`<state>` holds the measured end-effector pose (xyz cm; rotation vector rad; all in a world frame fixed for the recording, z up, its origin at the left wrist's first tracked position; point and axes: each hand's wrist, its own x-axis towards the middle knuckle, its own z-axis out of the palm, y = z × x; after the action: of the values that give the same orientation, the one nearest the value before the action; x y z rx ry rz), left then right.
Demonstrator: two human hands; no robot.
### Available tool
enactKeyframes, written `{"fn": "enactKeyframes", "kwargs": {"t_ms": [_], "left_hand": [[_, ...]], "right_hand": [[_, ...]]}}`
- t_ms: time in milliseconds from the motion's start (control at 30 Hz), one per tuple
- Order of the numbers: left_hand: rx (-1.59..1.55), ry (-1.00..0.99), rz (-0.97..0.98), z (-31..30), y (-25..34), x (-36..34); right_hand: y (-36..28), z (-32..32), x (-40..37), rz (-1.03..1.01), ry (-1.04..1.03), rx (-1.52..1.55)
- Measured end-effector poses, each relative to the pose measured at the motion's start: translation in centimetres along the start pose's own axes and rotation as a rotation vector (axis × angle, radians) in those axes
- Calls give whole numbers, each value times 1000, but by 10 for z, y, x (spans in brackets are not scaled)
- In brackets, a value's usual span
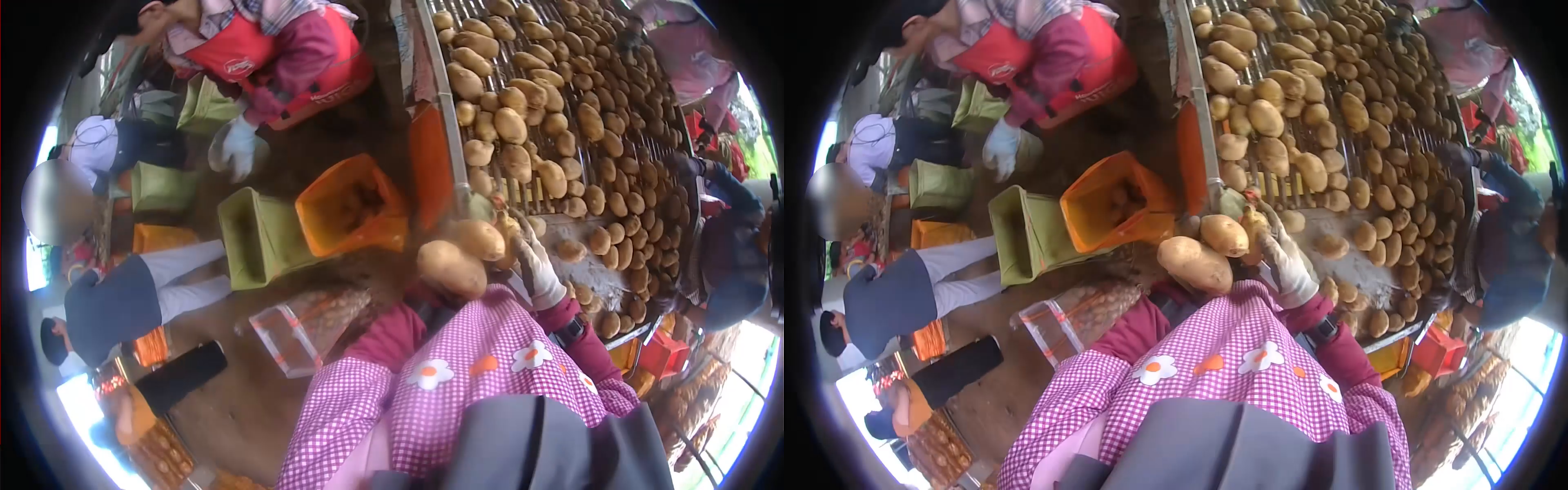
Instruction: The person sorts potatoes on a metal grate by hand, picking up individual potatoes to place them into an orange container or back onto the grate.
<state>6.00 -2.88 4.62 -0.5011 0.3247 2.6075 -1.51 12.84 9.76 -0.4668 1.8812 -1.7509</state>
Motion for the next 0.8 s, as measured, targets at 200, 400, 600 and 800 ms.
{"fn": "enactKeyframes", "kwargs": {"t_ms": [200,400,600,800], "left_hand": [[-71,206,228,-85,66,-59],[-90,390,574,-170,174,-140],[-94,410,715,-202,228,-165],[-58,380,562,-254,217,-133]], "right_hand": [[-8,-13,-15,99,17,-187],[27,-41,-81,395,291,24],[42,-38,-145,588,450,102],[40,-27,-145,593,496,53]]}}
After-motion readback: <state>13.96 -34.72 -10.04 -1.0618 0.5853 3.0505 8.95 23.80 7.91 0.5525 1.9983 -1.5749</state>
